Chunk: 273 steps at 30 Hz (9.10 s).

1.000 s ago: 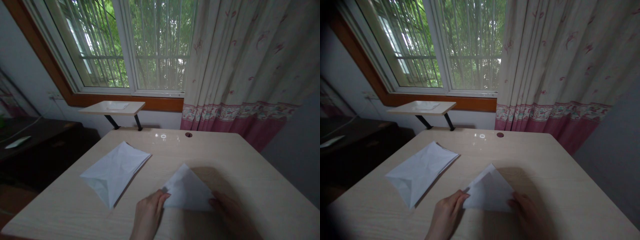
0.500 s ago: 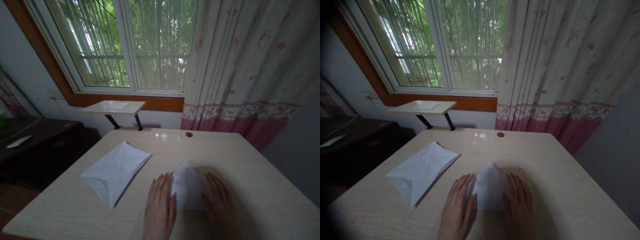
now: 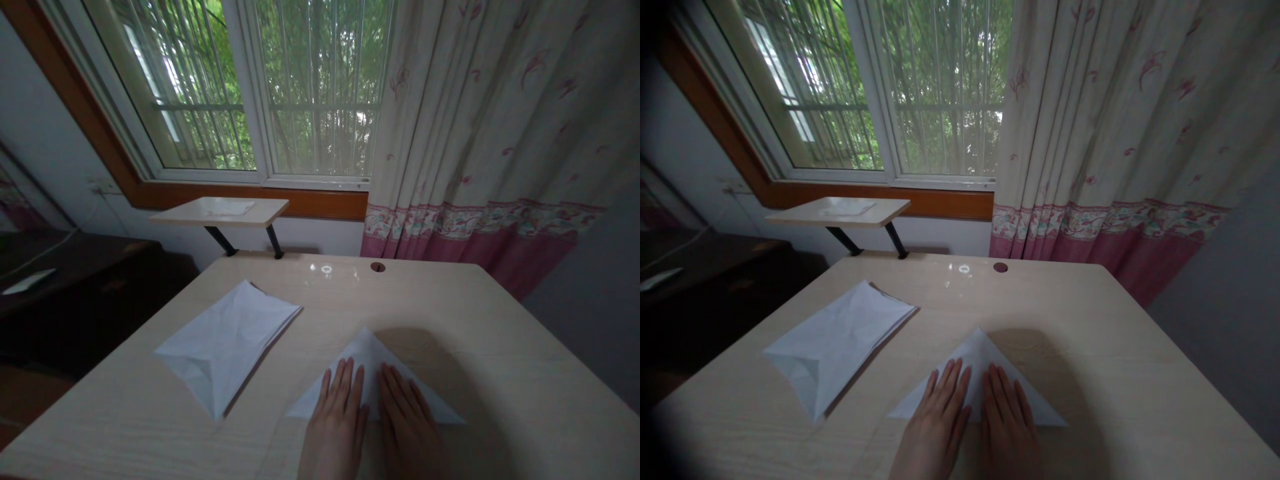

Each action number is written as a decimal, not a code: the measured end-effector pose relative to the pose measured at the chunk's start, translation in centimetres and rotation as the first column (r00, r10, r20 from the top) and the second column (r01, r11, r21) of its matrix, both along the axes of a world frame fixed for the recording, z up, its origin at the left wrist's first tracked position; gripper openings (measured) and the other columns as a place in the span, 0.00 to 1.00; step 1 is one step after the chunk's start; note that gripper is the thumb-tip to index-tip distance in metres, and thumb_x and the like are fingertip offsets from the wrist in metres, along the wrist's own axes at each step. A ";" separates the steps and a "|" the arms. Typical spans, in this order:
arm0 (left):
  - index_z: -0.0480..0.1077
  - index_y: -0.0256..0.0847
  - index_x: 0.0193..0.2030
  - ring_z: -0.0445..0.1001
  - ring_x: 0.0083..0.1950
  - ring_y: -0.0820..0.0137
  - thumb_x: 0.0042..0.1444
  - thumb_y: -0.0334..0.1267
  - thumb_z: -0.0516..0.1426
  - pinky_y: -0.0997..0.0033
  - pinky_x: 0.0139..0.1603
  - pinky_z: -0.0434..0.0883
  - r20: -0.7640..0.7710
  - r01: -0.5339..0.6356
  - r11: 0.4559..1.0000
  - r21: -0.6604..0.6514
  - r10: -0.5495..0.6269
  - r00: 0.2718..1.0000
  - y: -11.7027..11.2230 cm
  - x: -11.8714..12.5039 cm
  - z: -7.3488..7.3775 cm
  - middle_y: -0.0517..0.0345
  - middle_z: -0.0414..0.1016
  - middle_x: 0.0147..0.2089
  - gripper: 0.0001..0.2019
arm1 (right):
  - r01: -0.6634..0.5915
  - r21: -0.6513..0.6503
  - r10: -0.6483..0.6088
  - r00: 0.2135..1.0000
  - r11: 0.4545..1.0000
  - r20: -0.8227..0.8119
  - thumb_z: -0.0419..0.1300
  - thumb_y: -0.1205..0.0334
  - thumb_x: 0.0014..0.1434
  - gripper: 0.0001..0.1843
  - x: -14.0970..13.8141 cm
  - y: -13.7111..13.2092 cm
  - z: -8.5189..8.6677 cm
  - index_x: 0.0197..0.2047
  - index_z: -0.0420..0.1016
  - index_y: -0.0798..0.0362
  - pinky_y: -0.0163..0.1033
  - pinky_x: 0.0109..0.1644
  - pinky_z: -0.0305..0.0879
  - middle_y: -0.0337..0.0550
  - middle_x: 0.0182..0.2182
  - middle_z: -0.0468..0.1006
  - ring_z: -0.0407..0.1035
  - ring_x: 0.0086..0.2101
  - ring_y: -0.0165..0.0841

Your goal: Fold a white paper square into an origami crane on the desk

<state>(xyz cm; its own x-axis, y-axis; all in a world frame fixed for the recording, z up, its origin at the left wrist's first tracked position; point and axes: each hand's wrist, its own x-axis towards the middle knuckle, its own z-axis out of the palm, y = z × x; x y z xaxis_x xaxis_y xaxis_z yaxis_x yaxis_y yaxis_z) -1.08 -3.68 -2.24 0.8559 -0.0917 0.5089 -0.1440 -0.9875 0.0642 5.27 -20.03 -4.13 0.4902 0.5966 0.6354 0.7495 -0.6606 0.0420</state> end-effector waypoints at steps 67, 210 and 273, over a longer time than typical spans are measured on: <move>0.70 0.59 0.55 0.46 0.68 0.43 0.55 0.37 0.61 0.29 0.59 0.50 -0.322 -0.362 0.921 -0.142 0.302 0.897 3.3 -1.7 2.2 0.50 0.51 0.69 0.21 | 0.076 -0.305 -0.142 0.969 0.949 -0.200 0.41 0.72 0.58 0.30 -0.6 0.5 -0.3 0.61 0.64 0.60 0.58 0.60 0.57 0.51 0.63 0.57 0.53 0.62 0.44; 0.57 0.44 0.65 0.72 0.56 0.59 0.58 0.47 0.58 0.58 0.52 0.74 0.079 -0.047 0.995 -0.089 0.054 0.995 3.9 -0.8 1.1 0.52 0.70 0.59 0.30 | 0.059 -0.057 -0.075 0.932 0.997 -0.354 0.52 0.53 0.63 0.38 1.7 -2.9 -0.9 0.70 0.40 0.54 0.58 0.59 0.61 0.52 0.65 0.51 0.47 0.63 0.50; 0.76 0.48 0.41 0.71 0.50 0.61 0.66 0.42 0.48 0.57 0.50 0.69 -0.089 0.039 0.911 -0.410 -0.082 0.993 2.9 -1.8 3.5 0.58 0.75 0.51 0.14 | 0.106 0.790 0.181 0.947 0.604 -0.265 0.44 0.53 0.69 0.24 -2.0 -3.4 4.4 0.28 0.73 0.50 0.45 0.42 0.70 0.39 0.21 0.76 0.75 0.30 0.36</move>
<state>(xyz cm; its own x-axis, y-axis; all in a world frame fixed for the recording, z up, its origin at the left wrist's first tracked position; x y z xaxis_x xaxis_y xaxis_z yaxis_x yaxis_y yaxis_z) -2.85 -0.81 1.23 0.9044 0.0511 0.4236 -0.1740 -0.8624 0.4755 3.25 -23.46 0.28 0.7199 -0.0440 0.6927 0.6529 -0.2958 -0.6973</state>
